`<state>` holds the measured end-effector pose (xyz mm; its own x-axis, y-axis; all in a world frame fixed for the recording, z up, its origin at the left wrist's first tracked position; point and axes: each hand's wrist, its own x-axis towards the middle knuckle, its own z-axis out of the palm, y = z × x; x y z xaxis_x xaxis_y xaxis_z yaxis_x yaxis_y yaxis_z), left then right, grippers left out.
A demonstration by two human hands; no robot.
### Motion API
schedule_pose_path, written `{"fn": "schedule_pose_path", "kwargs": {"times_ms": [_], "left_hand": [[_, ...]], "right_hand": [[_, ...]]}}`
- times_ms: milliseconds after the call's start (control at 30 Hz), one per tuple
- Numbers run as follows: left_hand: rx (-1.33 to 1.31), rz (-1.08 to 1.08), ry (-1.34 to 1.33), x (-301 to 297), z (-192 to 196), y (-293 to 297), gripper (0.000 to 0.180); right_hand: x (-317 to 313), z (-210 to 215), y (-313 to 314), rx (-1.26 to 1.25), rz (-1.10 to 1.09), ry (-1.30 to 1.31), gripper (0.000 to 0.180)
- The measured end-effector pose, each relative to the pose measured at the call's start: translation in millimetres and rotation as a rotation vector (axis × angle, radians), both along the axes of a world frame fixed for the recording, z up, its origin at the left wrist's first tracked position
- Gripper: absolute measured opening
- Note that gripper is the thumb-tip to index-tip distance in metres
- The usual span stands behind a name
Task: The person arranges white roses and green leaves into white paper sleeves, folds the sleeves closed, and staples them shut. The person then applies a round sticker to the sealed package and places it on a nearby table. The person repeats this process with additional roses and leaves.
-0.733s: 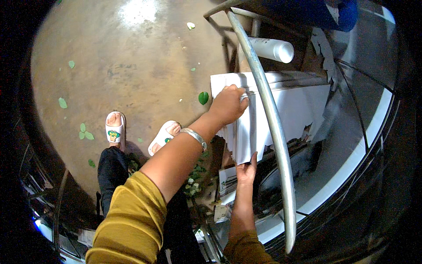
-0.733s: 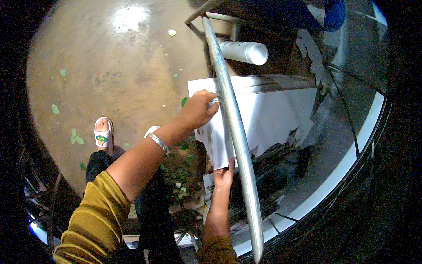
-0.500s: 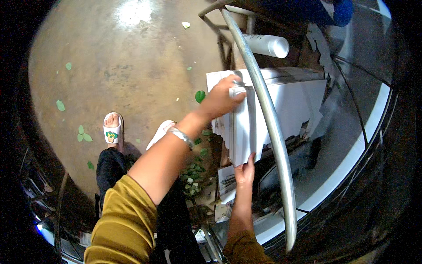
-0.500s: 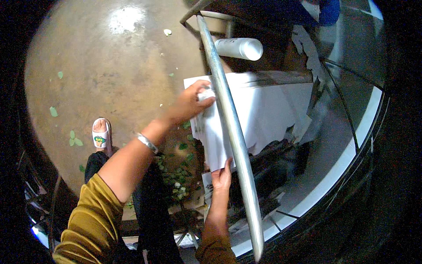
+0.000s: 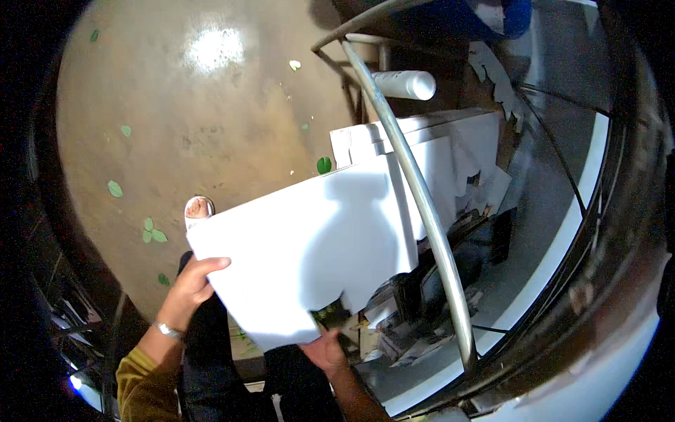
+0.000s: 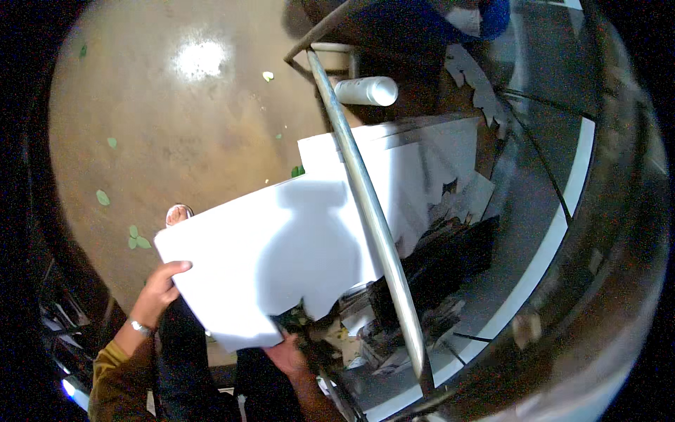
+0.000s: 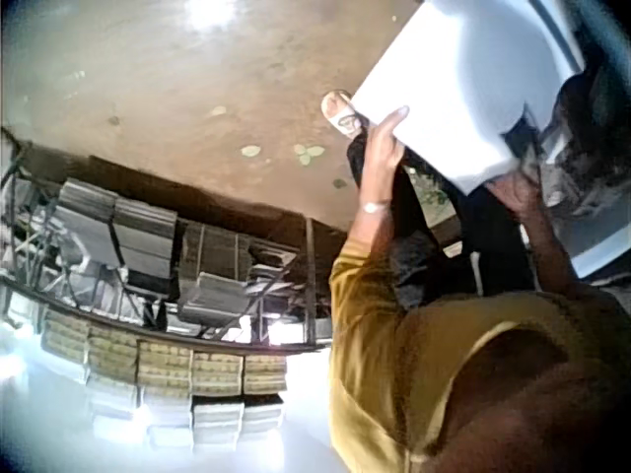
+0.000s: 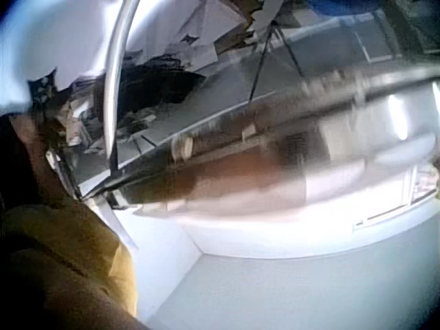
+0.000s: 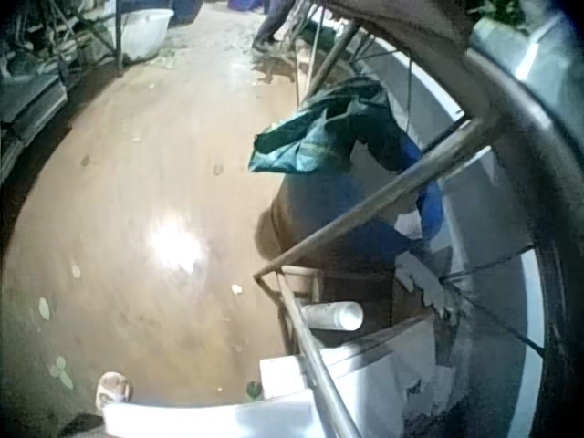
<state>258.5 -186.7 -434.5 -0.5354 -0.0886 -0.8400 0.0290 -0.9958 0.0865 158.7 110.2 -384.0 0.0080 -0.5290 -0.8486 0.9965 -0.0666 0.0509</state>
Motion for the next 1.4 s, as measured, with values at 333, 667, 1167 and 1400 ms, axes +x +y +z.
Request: {"fn": "schedule_pose_path", "kwargs": {"times_ms": [333, 667, 1167, 1400], "left_hand": [[-0.395, -0.124, -0.301, 144, 204, -76, 0.058], [-0.859, -0.450, -0.371, 212, 432, -34, 0.067], [-2.089, -0.224, -0.336, 210, 463, -95, 0.038], [-2.444, 0.096, 0.164, 116, 458, -129, 0.045]], "right_hand": [[64, 34, -112, 0.185, 0.235, -0.113, 0.082], [152, 62, -223, -0.276, 0.270, -0.165, 0.080], [-4, 415, -409, -0.815, 0.200, 0.841, 0.066], [-120, 576, -268, -0.434, -0.705, 1.376, 0.069]]}}
